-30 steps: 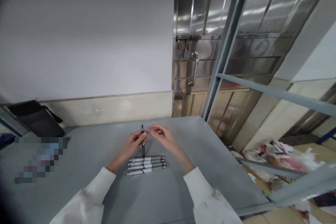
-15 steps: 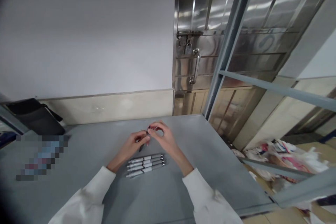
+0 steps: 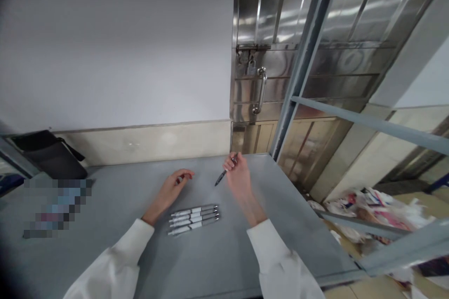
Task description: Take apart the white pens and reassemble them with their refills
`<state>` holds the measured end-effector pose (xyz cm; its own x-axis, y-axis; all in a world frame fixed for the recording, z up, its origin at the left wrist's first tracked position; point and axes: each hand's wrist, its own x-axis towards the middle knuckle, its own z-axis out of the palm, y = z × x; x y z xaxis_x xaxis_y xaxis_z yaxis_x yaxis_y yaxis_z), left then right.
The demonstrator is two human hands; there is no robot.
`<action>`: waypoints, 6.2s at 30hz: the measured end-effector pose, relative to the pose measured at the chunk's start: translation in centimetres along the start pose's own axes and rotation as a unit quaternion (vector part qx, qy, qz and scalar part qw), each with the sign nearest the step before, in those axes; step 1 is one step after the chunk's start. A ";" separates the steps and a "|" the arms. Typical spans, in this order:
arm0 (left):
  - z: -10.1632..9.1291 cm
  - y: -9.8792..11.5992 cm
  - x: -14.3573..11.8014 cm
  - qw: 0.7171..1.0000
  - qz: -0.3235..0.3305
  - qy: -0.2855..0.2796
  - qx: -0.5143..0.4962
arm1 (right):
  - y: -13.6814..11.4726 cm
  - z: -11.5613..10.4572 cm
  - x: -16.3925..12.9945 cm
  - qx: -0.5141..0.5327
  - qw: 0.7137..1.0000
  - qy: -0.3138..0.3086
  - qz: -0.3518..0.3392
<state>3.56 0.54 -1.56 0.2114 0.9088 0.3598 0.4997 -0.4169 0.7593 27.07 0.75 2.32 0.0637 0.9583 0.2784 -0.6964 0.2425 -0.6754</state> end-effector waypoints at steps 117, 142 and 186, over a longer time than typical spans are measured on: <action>-1.3 0.6 0.6 0.995 -0.035 0.056 -0.075 | 2.2 -1.4 -0.5 -0.505 0.856 -0.113 -0.004; -5.3 -0.2 -0.5 0.950 -0.019 -0.308 -0.050 | 1.3 -1.6 -2.3 -0.538 0.766 -0.337 0.101; 1.7 0.8 -8.0 0.974 -0.150 0.065 -0.159 | 6.2 -0.8 -8.1 -0.543 0.838 -0.052 0.014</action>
<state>3.70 -7.08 -4.75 -0.0230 0.9890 0.1462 0.2331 -0.1369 0.9628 22.83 -5.41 -4.67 -0.0435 0.9611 0.2728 0.3677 0.2693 -0.8901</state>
